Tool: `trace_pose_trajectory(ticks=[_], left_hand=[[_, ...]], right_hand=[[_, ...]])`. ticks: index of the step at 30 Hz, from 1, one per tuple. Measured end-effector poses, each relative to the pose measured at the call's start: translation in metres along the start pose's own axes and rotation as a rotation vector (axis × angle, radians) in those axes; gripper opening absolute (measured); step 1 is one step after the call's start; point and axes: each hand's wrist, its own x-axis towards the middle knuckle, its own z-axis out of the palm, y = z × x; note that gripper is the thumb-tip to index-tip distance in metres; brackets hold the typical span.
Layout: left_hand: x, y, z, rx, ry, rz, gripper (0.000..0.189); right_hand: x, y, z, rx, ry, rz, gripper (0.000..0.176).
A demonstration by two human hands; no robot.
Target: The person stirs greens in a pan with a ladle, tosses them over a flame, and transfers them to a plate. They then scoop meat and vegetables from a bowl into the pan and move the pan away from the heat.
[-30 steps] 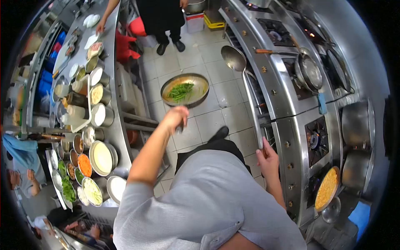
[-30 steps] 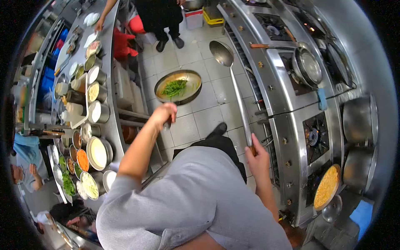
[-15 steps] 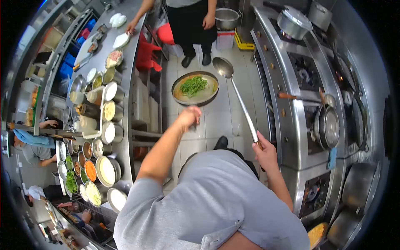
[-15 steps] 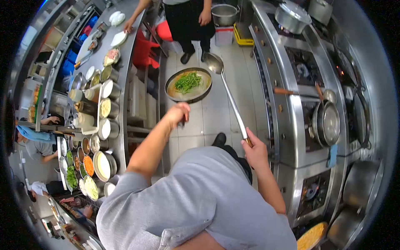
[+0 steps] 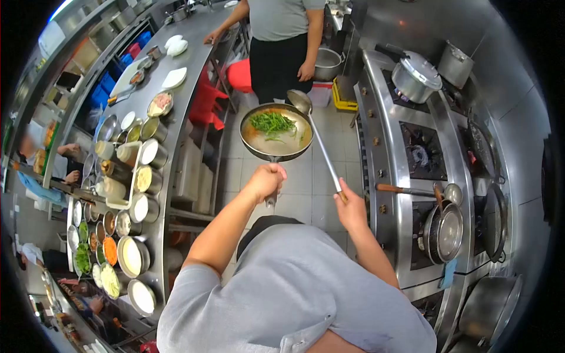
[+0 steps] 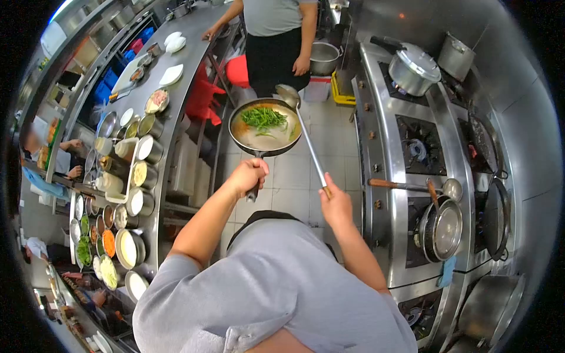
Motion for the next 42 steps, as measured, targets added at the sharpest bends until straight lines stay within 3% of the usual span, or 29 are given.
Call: trace_pose_trajectory(ticks=[3, 4, 6, 7, 9, 13, 19, 21, 26, 29, 35, 38, 42], left_hand=[[0.011, -0.030, 0.018, 0.422, 0.114, 0.245, 0.014], [0.013, -0.041, 0.024, 0.420, 0.113, 0.256, 0.014], [0.020, -0.059, 0.033, 0.639, 0.160, 0.394, 0.015], [0.026, -0.059, 0.033, 0.635, 0.158, 0.391, 0.015], [0.039, -0.061, 0.030, 0.670, 0.134, 0.147, 0.015], [0.065, -0.086, 0.005, 0.664, 0.057, 0.111, 0.010], [0.036, -0.070, -0.024, 0.607, 0.013, 0.042, 0.009], [0.049, -0.071, -0.034, 0.554, 0.033, 0.049, 0.009], [0.099, -0.031, -0.077, 0.311, 0.055, 0.093, 0.010], [0.105, -0.012, -0.119, 0.180, 0.049, 0.093, 0.011], [0.106, 0.054, -0.231, 0.011, 0.101, 0.074, 0.010], [0.103, 0.083, -0.289, 0.036, 0.133, 0.187, 0.011], [0.101, 0.119, -0.360, 0.024, 0.242, 0.172, 0.011]], right_hand=[[0.031, 0.024, 0.032, -0.038, 0.079, -0.091, 0.052], [0.038, 0.035, 0.049, -0.041, 0.089, -0.096, 0.052], [0.045, 0.046, 0.081, 0.156, -0.040, -0.019, 0.056], [0.045, 0.033, 0.079, 0.152, -0.042, -0.015, 0.056], [0.049, 0.010, 0.071, 0.711, -0.476, 0.343, 0.059], [0.068, 0.002, 0.056, 0.999, -0.588, 0.629, 0.058], [0.063, 0.011, 0.036, 0.945, -0.610, 0.556, 0.058], [0.073, 0.008, 0.042, 0.753, -0.597, 0.438, 0.058], [0.138, -0.042, 0.083, 0.697, -0.606, 0.396, 0.058], [0.160, -0.055, 0.102, 0.898, -0.697, 0.444, 0.058], [0.213, -0.195, 0.093, 0.990, -0.771, 0.428, 0.056], [0.243, -0.253, 0.093, 1.030, -0.806, 0.460, 0.061], [0.284, -0.322, 0.114, 1.073, -0.898, 0.385, 0.069]])
